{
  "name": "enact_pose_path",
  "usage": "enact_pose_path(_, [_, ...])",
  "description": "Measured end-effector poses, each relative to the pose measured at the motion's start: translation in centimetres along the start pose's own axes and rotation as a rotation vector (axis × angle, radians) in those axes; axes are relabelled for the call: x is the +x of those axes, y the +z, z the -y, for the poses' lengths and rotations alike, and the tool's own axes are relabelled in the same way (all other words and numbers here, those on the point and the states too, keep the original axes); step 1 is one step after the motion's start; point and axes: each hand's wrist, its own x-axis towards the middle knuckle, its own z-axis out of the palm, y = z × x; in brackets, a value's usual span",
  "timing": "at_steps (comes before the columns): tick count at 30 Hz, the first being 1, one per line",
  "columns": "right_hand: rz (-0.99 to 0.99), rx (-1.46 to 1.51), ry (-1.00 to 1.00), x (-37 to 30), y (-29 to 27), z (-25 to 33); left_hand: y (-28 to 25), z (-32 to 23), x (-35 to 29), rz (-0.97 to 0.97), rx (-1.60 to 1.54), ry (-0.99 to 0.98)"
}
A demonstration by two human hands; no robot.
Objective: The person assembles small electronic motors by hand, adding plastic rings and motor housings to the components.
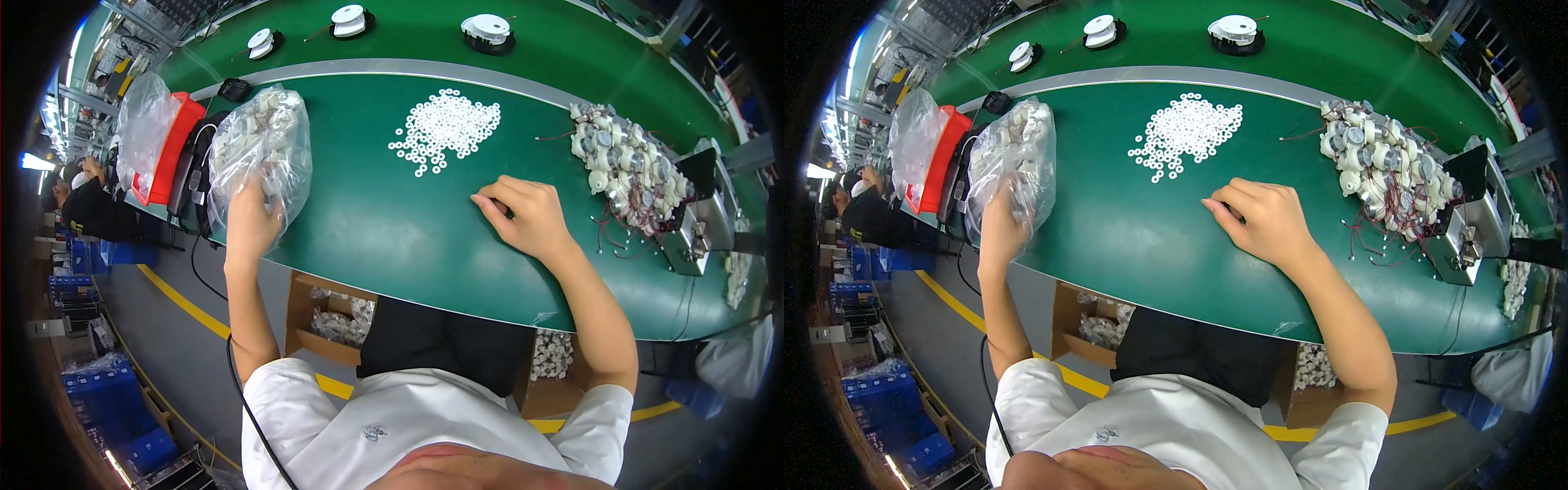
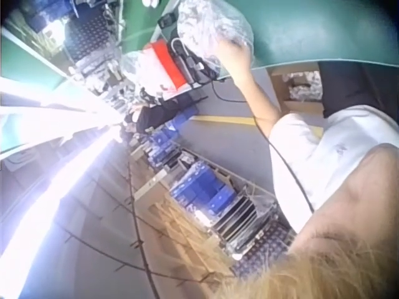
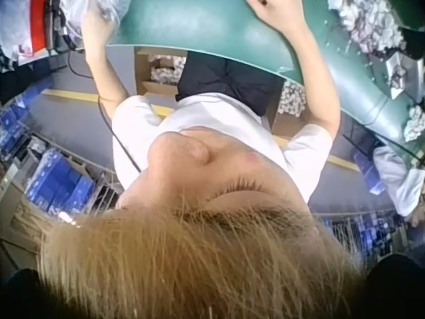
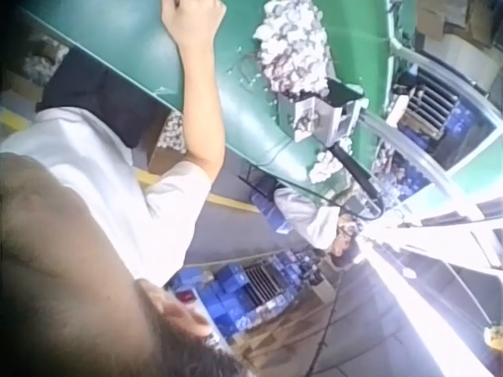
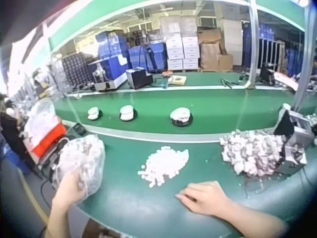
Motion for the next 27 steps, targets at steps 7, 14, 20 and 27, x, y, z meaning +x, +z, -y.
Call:
enact_pose_path(7, [0.064, 0.074, 0.026, -0.6, 0.3, 0.1, 0.0, -1.0, 0.4, 0.165, 0.099, -0.093])
enact_pose_path(14, [0.109, 0.193, 0.206, -0.1, -0.4, 0.7, -6.8, -5.7, 0.1, -0.164, -0.093, -0.062])
enact_pose_path(20, [0.119, 0.360, 0.351, -0.3, -1.4, -0.1, -8.0, -11.3, 1.1, -0.010, -1.112, 0.160])
enact_pose_path(27, [0.255, 1.546, 0.226, -1.7, -0.6, 0.4, -0.2, -20.0, 5.5, 0.369, -0.899, 0.512])
